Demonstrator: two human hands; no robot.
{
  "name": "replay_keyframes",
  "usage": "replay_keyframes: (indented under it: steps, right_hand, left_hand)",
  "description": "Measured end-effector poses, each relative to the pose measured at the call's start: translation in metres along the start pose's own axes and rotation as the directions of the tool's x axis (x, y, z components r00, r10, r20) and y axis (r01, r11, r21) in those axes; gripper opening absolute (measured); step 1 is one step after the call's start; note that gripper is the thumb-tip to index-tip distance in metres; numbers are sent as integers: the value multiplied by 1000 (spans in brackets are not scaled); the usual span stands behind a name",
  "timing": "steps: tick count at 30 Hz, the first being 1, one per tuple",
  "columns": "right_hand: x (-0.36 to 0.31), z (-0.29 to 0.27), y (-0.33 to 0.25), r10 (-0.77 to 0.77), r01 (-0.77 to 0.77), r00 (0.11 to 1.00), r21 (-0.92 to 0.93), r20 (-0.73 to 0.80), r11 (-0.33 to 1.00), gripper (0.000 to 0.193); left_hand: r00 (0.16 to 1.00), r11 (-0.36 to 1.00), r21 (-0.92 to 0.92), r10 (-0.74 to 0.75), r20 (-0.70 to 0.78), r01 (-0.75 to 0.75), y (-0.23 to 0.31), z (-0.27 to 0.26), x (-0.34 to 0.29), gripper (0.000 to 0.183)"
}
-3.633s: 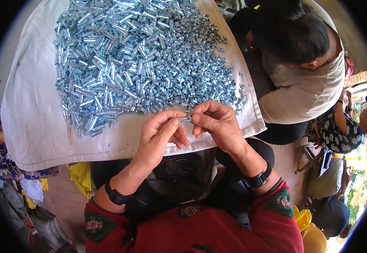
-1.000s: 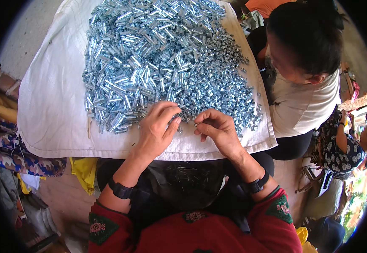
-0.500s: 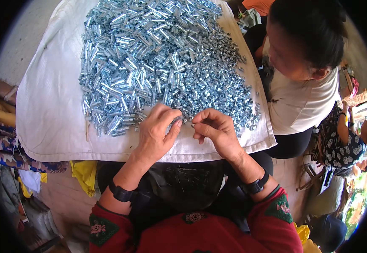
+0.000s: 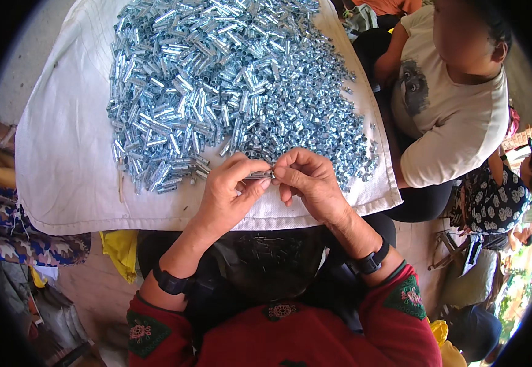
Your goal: Sorting and inspecting small metal bolts and components on a work surface.
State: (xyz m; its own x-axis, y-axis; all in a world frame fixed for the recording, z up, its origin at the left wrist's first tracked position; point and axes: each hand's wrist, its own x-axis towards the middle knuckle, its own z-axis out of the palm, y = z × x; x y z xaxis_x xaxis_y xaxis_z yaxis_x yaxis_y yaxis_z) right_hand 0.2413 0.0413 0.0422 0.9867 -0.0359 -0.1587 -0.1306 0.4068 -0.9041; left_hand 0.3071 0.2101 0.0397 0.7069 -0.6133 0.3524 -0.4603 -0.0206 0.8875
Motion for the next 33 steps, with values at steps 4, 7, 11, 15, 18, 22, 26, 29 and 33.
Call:
replay_keyframes:
  steps: [4,7,11,15,18,22,26,29,33]
  right_hand:
    - [1,2,3,-4,4,1000,-3,-11,1000,7]
    - [1,5,4,-21,21,999,-3,-47,1000,10]
    - [2,3,5,-38,38,998,10,-48,999,10]
    - [2,5,5,4,-1,999,55,-52,999,10]
    - [2,5,7,-20,21,999,26,-47,999,11]
    - [1,7,9,-85,85,996,-11,-10,996,12]
    - [-4,6,11,6,-7,999,37,35,999,16]
    - [-11,6,9,122,-135,970,49,210,990,22]
    - [-23,9,-2,207,-166,953,-191,221,967,25]
  left_hand:
    - [998,995,-82,-62,-1,62,-1,0,-4,16]
    - [988,962,-229,-155,-20,146,3,4,-7,17]
    - [978,926,-315,-201,56,209,2,3,-11,19]
    - [977,919,-337,-214,12,206,6,7,-14,19]
    - [955,862,-418,-292,53,287,7,6,-16,19]
    - [942,795,-508,-312,125,330,6,2,-16,19]
    - [852,484,-730,-451,265,483,15,8,-22,20]
    - [839,327,-804,-418,348,496,23,10,-34,18]
    - [812,335,-750,-371,451,570,22,5,-45,18]
